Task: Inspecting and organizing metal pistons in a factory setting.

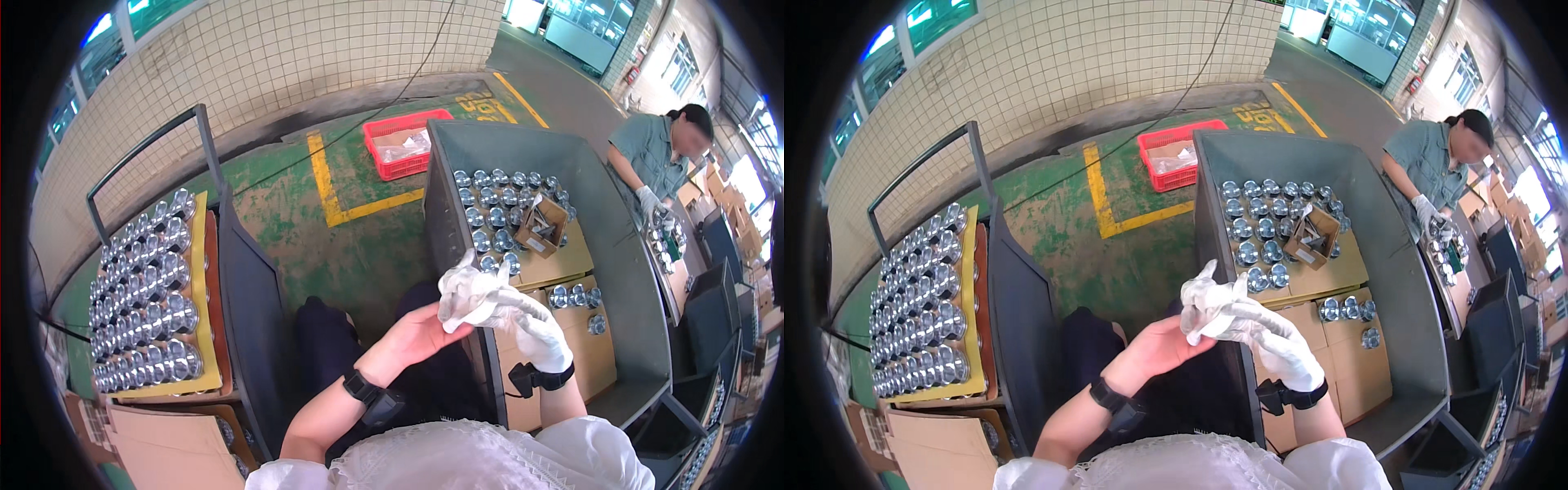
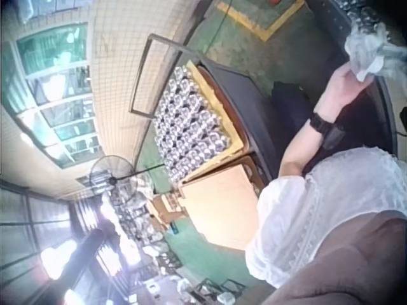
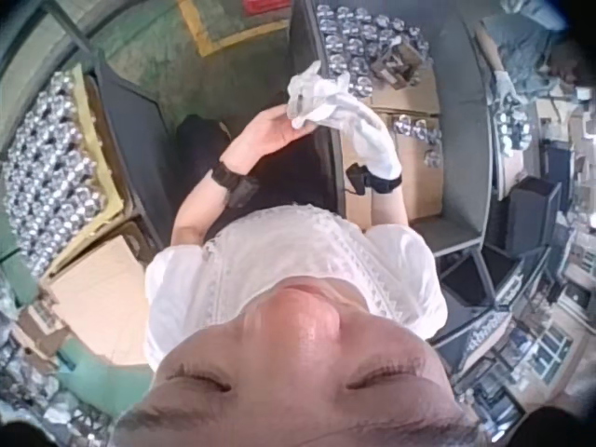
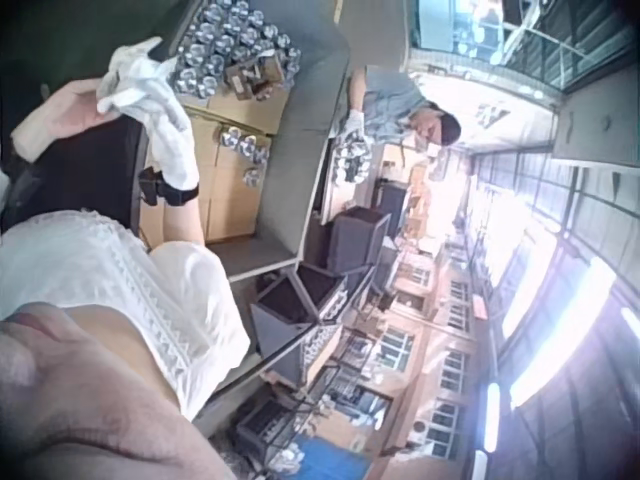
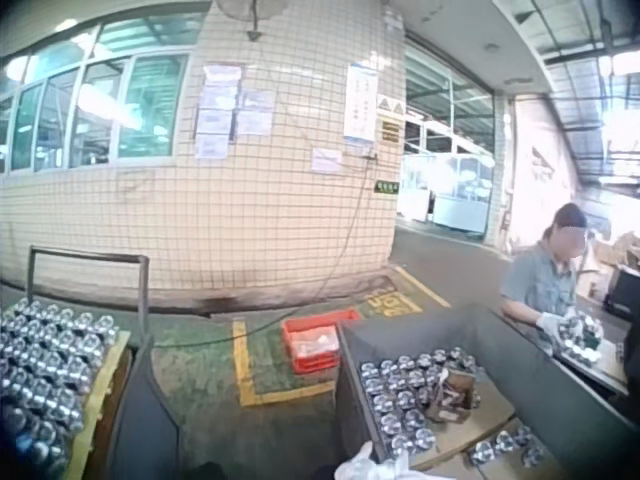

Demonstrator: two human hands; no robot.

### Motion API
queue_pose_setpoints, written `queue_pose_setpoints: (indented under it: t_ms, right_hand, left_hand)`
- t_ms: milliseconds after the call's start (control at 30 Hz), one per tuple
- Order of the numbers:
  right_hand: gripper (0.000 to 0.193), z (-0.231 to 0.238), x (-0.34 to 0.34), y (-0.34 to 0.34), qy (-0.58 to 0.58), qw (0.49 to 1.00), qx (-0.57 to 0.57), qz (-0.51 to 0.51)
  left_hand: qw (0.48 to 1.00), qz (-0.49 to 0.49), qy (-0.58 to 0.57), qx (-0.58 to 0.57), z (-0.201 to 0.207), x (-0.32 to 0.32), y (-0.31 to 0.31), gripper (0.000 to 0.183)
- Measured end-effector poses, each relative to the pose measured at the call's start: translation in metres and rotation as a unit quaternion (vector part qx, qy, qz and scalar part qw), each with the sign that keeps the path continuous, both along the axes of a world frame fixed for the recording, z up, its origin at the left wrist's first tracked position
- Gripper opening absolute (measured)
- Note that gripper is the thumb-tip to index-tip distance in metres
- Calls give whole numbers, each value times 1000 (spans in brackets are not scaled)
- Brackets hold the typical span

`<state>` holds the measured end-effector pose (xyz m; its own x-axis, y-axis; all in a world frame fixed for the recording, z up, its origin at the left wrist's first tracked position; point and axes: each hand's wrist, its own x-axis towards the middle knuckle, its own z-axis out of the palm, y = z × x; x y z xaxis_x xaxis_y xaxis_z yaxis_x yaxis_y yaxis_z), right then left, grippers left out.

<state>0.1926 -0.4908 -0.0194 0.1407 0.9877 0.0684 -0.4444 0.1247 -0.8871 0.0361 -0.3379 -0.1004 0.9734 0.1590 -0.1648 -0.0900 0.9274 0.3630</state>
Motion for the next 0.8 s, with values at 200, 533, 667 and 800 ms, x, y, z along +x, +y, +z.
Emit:
queue_pose_setpoints:
  t_ms: [200,533,667,800]
  right_hand:
    - [71,-31,-22,-2,49,994,2,-97]
    - [70,-54,-32,9,-16,998,-52,-24]
    - [68,-64,-42,23,-11,994,-106,1]
    - [60,-70,-78,33,-19,984,-175,25]
  left_hand:
    - [984,168,11,51,-6,-22,27,26]
    - [754,326,262,506,-18,-19,61,11]
    - [794,382,198,430,-20,-32,78,13]
    - [730,432,219,481,-21,-70,72,11]
